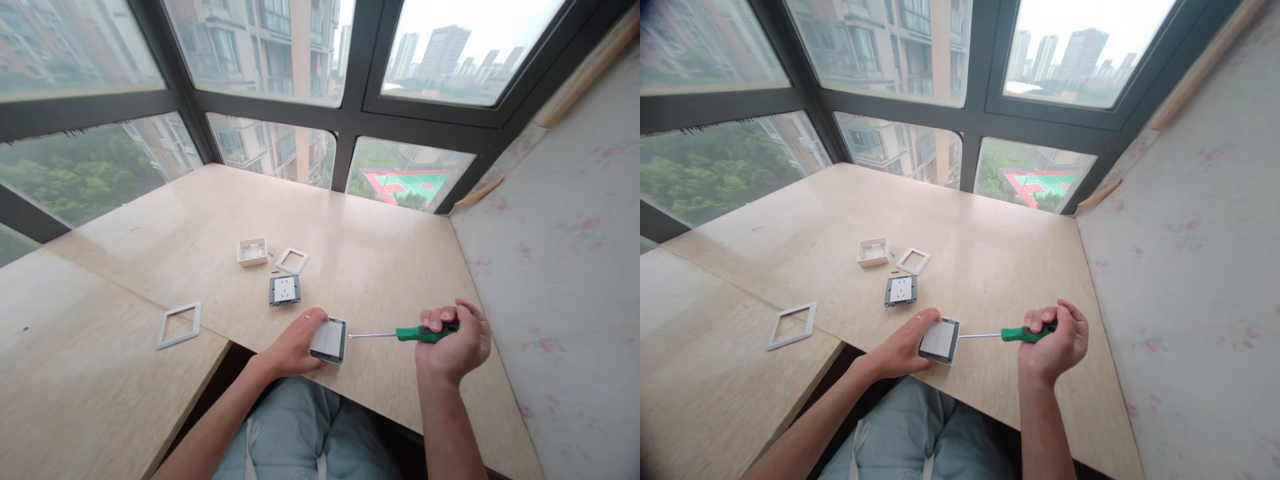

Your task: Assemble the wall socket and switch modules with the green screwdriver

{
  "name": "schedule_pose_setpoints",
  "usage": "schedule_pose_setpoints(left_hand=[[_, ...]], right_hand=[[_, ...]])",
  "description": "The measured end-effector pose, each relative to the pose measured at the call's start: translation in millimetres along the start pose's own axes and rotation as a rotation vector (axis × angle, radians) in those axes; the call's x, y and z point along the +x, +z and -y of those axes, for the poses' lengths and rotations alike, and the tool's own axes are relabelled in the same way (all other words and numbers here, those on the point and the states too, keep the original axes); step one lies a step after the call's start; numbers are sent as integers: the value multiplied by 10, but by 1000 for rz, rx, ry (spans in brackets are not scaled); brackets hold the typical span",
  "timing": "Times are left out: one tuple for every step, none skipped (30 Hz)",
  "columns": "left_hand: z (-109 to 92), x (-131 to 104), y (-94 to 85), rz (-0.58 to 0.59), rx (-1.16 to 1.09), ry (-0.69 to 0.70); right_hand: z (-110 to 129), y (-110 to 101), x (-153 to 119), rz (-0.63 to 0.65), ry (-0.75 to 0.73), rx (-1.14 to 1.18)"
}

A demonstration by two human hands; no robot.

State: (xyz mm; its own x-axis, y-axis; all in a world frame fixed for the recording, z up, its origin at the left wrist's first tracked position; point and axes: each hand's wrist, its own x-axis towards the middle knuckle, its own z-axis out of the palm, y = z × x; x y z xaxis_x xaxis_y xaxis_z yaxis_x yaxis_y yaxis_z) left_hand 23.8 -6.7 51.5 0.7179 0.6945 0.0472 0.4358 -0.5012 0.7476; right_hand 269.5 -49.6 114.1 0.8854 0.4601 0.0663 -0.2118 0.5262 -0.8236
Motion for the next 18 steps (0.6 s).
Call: schedule_pose_setpoints(left_hand=[[-11,-1,-7,0,34,7],[-21,0,-9,-4,75,11],[-31,4,-4,-9,118,14],[-40,10,7,-14,162,17],[-48,20,27,-20,202,22],[-55,32,54,-26,237,31],[-59,46,89,-30,266,44],[-60,61,130,-34,288,60],[-58,76,174,-41,301,75],[-54,90,221,-54,306,85],[-46,102,266,-74,304,91],[-37,112,306,-97,300,95],[-28,120,341,-122,295,97],[-19,126,368,-147,292,99],[-12,129,387,-168,291,103],[-7,131,400,-183,290,110],[-3,133,406,-193,287,115],[0,133,408,-199,283,118]], right_hand=[[23,37,-50,24,-53,-19],[34,72,-103,49,-94,-38],[34,105,-155,75,-128,-58],[25,133,-206,100,-156,-72],[9,157,-252,124,-179,-81],[-11,176,-291,145,-199,-86],[-32,192,-324,162,-215,-85],[-51,205,-349,176,-231,-85],[-66,216,-370,189,-246,-88],[-75,227,-387,200,-264,-97],[-80,237,-403,211,-286,-110],[-79,247,-422,225,-311,-125],[-76,257,-445,243,-338,-142],[-73,266,-474,264,-367,-159],[-70,275,-509,288,-399,-176],[-69,283,-549,316,-434,-194],[-72,291,-591,345,-472,-212],[-78,298,-632,372,-511,-230]])
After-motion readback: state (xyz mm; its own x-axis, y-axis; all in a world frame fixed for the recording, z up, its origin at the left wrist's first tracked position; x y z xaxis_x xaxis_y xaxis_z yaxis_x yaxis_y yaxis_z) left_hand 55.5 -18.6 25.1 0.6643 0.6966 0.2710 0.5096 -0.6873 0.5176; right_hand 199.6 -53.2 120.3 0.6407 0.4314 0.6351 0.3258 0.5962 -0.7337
